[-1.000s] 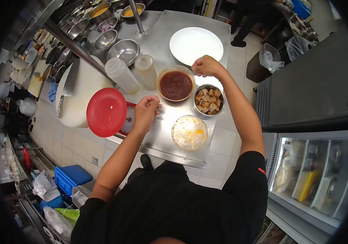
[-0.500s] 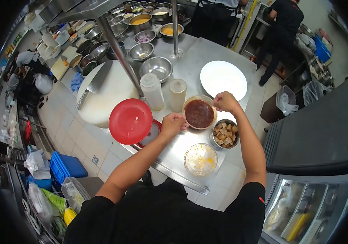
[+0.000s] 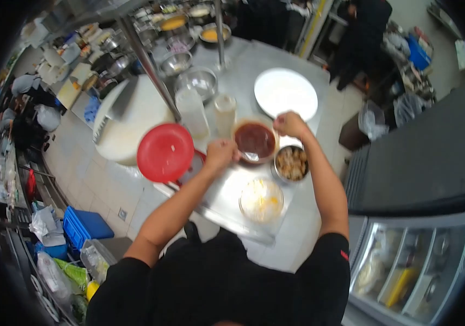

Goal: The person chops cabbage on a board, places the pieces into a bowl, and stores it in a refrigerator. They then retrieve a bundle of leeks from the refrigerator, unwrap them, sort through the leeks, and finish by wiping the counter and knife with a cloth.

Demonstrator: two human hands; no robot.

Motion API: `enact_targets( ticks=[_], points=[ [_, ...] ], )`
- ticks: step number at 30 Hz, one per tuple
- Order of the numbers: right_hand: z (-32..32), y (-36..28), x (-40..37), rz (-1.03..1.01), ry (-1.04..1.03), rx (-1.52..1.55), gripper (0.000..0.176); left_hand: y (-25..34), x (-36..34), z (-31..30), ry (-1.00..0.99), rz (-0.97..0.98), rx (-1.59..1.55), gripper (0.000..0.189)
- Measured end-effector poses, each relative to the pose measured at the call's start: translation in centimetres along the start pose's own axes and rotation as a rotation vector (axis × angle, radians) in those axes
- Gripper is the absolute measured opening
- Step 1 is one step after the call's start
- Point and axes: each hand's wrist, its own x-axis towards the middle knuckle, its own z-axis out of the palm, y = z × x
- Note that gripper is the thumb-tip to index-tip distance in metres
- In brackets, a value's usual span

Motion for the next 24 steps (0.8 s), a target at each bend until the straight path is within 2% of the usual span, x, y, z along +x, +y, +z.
enact_targets(
  ticks=[2, 6, 12, 19, 24],
  points=[
    [0.1, -1.2, -1.3, 0.008, -0.006, 0.084, 0.009, 1.1, -1.4, 0.2, 0.033, -0.051, -0.143, 0.013],
    [0.0, -4.6, -3.9, 0.051, -0.007, 0.115, 0.006, 2.6, -3.5, -0.2, 0.056, -0.065, -0.18, 0.01],
    [-0.6, -7.6, -7.8, 0.027, 0.053, 0.155, 0.007, 5.2, -6.7, -1.0, -0.039, -0.067, -0.167, 0.007],
    [-1.0, -15.2, -14.4, 0.057, 0.204, 0.014, 0.01, 10.1, -10.5, -3.3, -0.187, -0.086, -0.254, 0.01],
    [1.0, -22.3, -16.9, 0.043, 0.261, -0.149, 0.014, 14.0, -13.5, -8.6, -0.366, -0.051, -0.371, 0.012]
  ],
)
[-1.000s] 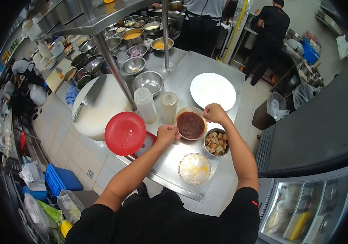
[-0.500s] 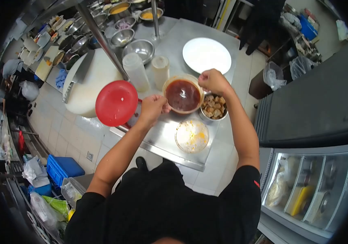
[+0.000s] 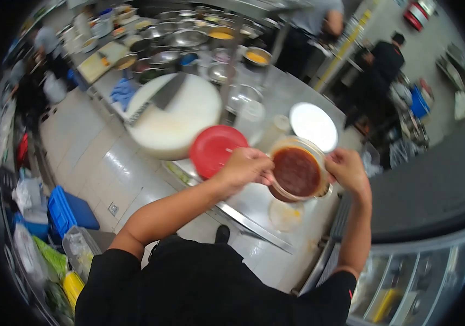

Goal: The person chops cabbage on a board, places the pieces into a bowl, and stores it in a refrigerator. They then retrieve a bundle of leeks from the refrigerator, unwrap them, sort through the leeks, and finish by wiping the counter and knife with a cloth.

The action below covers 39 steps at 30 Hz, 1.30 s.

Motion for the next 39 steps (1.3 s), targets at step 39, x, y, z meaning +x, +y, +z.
enact_targets(
  ticks=[39],
  points=[
    [60.1, -59.7, 50.8, -0.539, -0.646, 0.203, 0.007, 41.8, -7.9, -74.9, 0.727, 0.334, 0.056, 0.007]
  ],
)
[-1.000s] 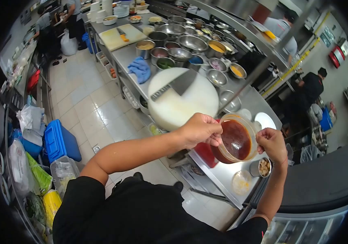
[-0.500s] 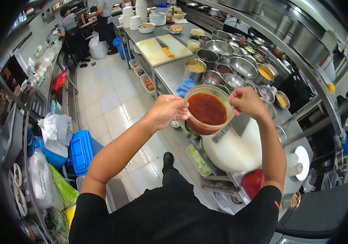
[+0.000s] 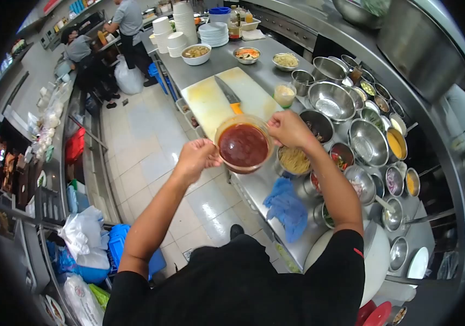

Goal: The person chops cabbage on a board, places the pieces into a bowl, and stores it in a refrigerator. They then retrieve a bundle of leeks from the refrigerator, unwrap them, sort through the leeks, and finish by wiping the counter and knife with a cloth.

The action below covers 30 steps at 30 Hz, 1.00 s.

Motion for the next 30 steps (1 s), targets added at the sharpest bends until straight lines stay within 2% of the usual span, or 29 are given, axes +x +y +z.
enact_targets(
  ticks=[7, 9, 11, 13, 14, 18, 21, 24, 30],
  points=[
    [-3.8, 4.1, 15.7, 0.038, 0.137, 0.023, 0.007, 4.7, 17.6, -2.0, -0.061, -0.016, 0.087, 0.01],
    [-5.5, 5.8, 19.9, 0.057, 0.178, -0.149, 0.005, 5.4, 23.3, -2.1, -0.111, -0.011, 0.091, 0.01],
    [-6.5, 6.3, 23.1, 0.125, 0.245, -0.121, 0.005, 5.4, 29.0, -2.2, -0.175, -0.023, 0.089, 0.01],
    [-7.7, 7.2, 26.1, 0.191, 0.347, -0.246, 0.005, 5.3, 34.8, -1.8, -0.249, -0.02, 0.108, 0.01],
    [-8.6, 8.8, 27.9, 0.169, 0.346, -0.256, 0.012, 5.2, 37.6, -1.4, -0.263, -0.001, 0.048, 0.009],
    [-11.2, 12.4, 33.4, 0.345, 0.472, -0.338, 0.008, 4.7, 47.6, 0.0, -0.417, -0.025, 0.125, 0.008],
    [-13.1, 16.7, 36.1, 0.334, 0.5, -0.307, 0.005, 3.8, 53.0, 1.3, -0.442, -0.055, 0.135, 0.009],
    [-14.0, 18.8, 37.7, 0.419, 0.531, -0.37, 0.004, 2.5, 56.4, 2.3, -0.443, -0.09, 0.084, 0.008],
    [-14.3, 21.4, 38.0, 0.489, 0.519, -0.568, 0.008, 0.5, 59.4, 3.2, -0.512, -0.202, 0.082, 0.009]
  ],
)
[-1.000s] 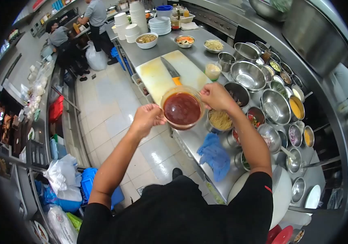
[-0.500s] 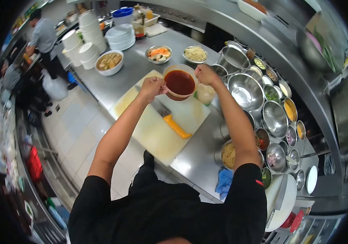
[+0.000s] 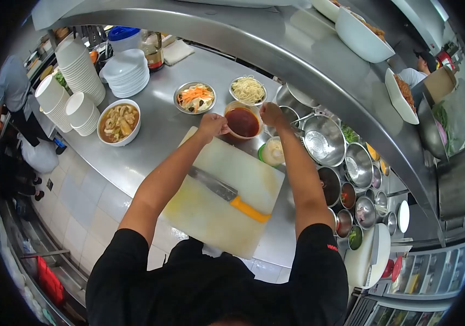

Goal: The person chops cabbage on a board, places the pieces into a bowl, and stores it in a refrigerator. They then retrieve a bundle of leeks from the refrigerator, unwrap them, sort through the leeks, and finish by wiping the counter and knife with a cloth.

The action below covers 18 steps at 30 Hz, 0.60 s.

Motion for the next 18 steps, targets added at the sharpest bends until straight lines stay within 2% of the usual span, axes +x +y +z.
enact_targets(
  ticks=[7, 9, 10, 12, 13, 14, 15, 16, 17, 18],
  points=[
    [1.6, 0.4, 0.0, 0.06, 0.034, 0.026, 0.012, -0.9, 0.7, -0.4, -0.024, -0.044, -0.008, 0.01],
    [1.2, -0.2, -0.8, -0.044, 0.155, -0.116, 0.015, -0.9, 0.6, -0.5, -0.028, -0.05, 0.015, 0.01],
    [0.7, -0.5, -1.1, -0.027, 0.167, -0.11, 0.015, -0.7, 0.4, -0.5, -0.028, -0.057, 0.026, 0.01],
    [-0.7, -2.2, -1.8, 0.106, 0.035, -0.273, 0.021, 0.9, -1.0, -0.6, -0.052, -0.093, 0.05, 0.01],
    [-2.3, -4.5, -3.0, 0.18, 0.0, -0.284, 0.031, 1.4, -1.5, -1.1, -0.068, -0.128, 0.067, 0.011],
    [-3.5, -5.7, -4.6, 0.155, 0.063, -0.214, 0.036, -0.3, 0.3, -3.6, -0.172, -0.109, 0.037, 0.013],
    [-4.4, -6.6, -6.3, 0.186, 0.131, -0.01, 0.036, -1.3, -0.3, -5.9, -0.231, 0.116, 0.016, 0.015],
    [-6.6, -8.7, -10.0, 0.171, 0.2, 0.222, 0.034, -2.0, 0.1, -7.8, -0.313, 0.188, -0.036, 0.018],
    [-8.1, -9.4, -12.9, 0.196, 0.133, 0.266, 0.034, 1.5, -2.6, -6.8, -0.224, 0.165, 0.441, 0.029],
    [-9.3, -9.5, -17.3, 0.032, 0.19, 0.33, 0.031, 2.7, -4.5, -6.2, -0.195, 0.1, 0.267, 0.04]
  ],
)
